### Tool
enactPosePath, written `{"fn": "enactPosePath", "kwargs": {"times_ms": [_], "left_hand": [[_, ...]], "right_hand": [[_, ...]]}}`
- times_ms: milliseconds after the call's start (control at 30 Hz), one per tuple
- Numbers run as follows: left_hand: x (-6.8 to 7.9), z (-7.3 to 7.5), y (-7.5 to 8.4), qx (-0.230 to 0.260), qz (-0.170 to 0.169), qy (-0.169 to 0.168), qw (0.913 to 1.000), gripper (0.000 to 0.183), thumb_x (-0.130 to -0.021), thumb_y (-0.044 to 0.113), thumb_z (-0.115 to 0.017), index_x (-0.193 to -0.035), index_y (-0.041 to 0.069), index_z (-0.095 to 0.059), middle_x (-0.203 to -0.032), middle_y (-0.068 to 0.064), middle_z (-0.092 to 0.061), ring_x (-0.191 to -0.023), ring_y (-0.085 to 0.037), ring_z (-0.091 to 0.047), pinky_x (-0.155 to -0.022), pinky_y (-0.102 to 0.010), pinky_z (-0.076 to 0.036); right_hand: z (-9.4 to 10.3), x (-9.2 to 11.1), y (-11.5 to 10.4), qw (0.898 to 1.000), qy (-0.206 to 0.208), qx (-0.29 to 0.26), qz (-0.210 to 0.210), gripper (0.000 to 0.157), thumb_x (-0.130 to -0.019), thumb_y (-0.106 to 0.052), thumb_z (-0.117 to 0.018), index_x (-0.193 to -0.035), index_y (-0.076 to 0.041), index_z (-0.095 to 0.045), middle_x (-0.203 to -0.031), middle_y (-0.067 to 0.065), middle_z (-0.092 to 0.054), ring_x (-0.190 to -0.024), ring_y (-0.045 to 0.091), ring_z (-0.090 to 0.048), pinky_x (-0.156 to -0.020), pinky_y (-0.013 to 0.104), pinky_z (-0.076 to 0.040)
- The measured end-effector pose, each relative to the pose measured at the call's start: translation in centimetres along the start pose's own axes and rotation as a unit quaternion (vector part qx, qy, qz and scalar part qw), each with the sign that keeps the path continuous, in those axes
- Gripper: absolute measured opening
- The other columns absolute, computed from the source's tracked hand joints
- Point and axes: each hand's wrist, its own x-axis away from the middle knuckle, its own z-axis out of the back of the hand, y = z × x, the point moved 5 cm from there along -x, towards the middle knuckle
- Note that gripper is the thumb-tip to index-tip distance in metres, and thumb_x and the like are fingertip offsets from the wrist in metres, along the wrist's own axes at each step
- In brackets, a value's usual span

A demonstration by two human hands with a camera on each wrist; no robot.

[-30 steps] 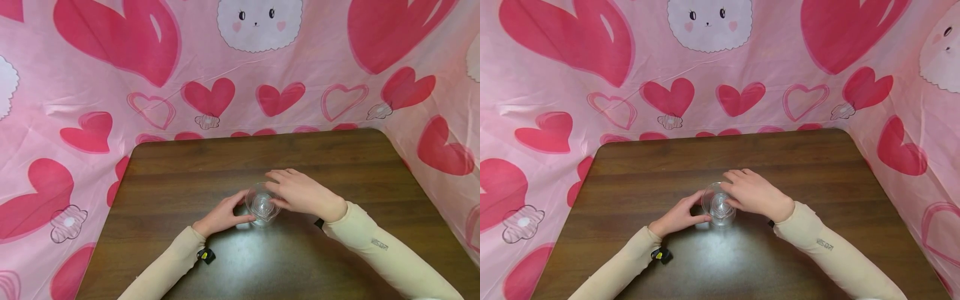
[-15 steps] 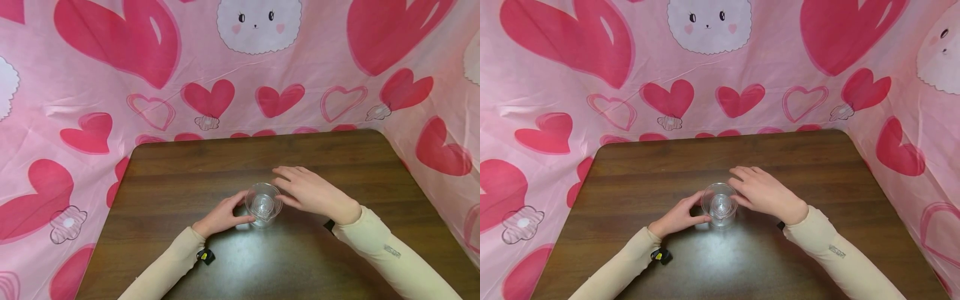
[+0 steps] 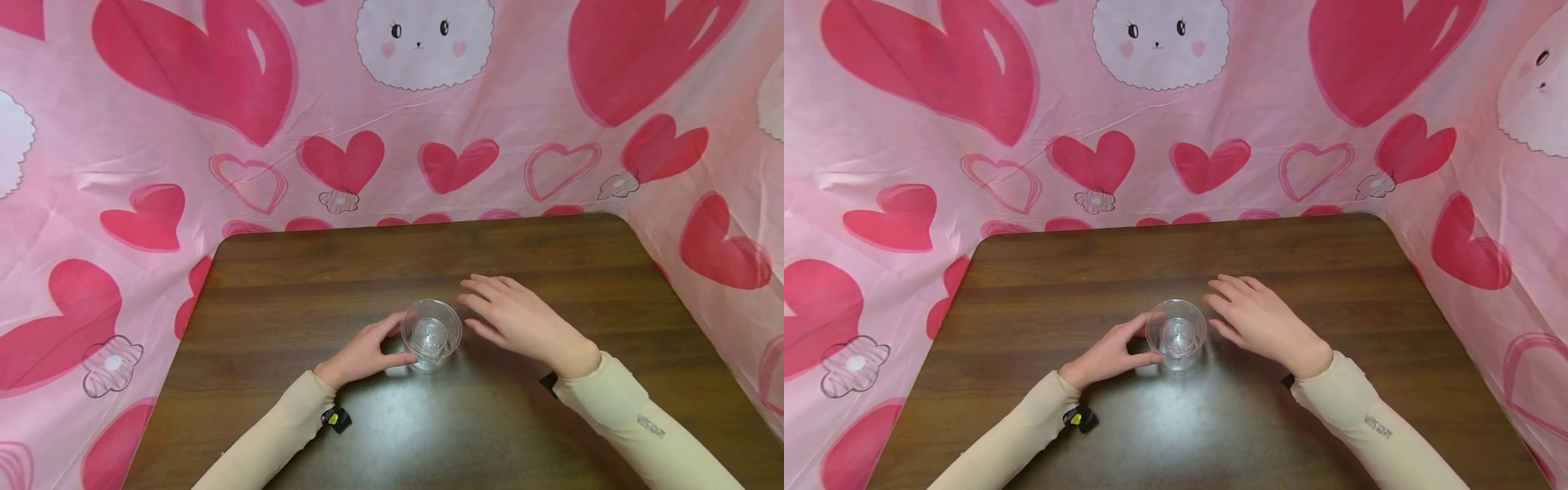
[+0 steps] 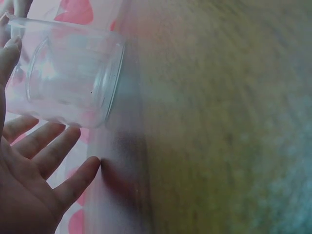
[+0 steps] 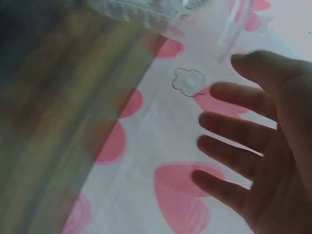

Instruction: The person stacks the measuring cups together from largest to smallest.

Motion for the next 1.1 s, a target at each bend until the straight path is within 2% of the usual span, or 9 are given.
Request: {"fn": "enactPosePath", "kwargs": {"times_ms": [133,400,667,800,933,1100], "left_hand": [[0.0,0.0,0.1,-0.001,0.000,0.000,1.0000,0.071,-0.093,0.039,-0.081,-0.153,0.026,-0.047,-0.156,0.009,-0.052,-0.138,-0.005,-0.051,-0.118,-0.036,-0.039],[0.0,0.1,0.1,-0.004,0.000,-0.002,1.0000,0.071,-0.093,0.041,-0.080,-0.154,0.026,-0.046,-0.156,0.009,-0.051,-0.140,-0.006,-0.050,-0.118,-0.037,-0.039],[0.1,0.0,0.1,0.001,0.003,-0.005,1.0000,0.070,-0.093,0.042,-0.079,-0.153,0.027,-0.047,-0.156,0.009,-0.051,-0.139,-0.006,-0.051,-0.118,-0.039,-0.039],[0.1,0.0,0.1,0.002,0.002,-0.003,1.0000,0.069,-0.093,0.042,-0.079,-0.153,0.028,-0.047,-0.156,0.010,-0.052,-0.138,-0.006,-0.052,-0.118,-0.039,-0.039],[0.1,0.0,0.1,0.001,0.000,-0.002,1.0000,0.068,-0.093,0.042,-0.079,-0.152,0.028,-0.047,-0.155,0.010,-0.052,-0.138,-0.006,-0.052,-0.118,-0.040,-0.039],[0.1,0.0,0.0,-0.003,-0.004,-0.001,1.0000,0.068,-0.093,0.042,-0.079,-0.152,0.029,-0.048,-0.155,0.010,-0.052,-0.137,-0.005,-0.053,-0.117,-0.039,-0.040]], "right_hand": [[-0.5,0.6,0.1,0.999,0.035,0.013,-0.019,0.041,-0.091,-0.027,-0.078,-0.124,-0.004,-0.071,-0.134,0.020,-0.066,-0.129,0.041,-0.059,-0.106,0.057,-0.047],[-1.8,1.9,0.2,0.990,0.097,0.019,-0.100,0.046,-0.093,-0.033,-0.072,-0.125,0.000,-0.070,-0.131,0.022,-0.067,-0.127,0.042,-0.061,-0.101,0.058,-0.050],[-3.7,2.9,-0.1,0.983,0.110,0.009,-0.148,0.050,-0.094,-0.036,-0.070,-0.128,0.001,-0.069,-0.135,0.025,-0.063,-0.133,0.045,-0.055,-0.105,0.062,-0.046],[-4.4,3.2,-0.2,0.977,0.126,0.013,-0.170,0.058,-0.105,-0.049,-0.052,-0.131,0.001,-0.068,-0.139,0.026,-0.061,-0.136,0.047,-0.050,-0.109,0.064,-0.042],[-5.0,3.5,-0.2,0.973,0.135,0.028,-0.184,0.080,-0.108,-0.064,-0.026,-0.133,-0.001,-0.068,-0.140,0.025,-0.061,-0.138,0.049,-0.047,-0.112,0.066,-0.037],[-5.8,3.8,-0.1,0.970,0.126,0.041,-0.202,0.088,-0.106,-0.070,-0.017,-0.135,-0.004,-0.068,-0.143,0.026,-0.058,-0.140,0.051,-0.043,-0.114,0.068,-0.031]]}}
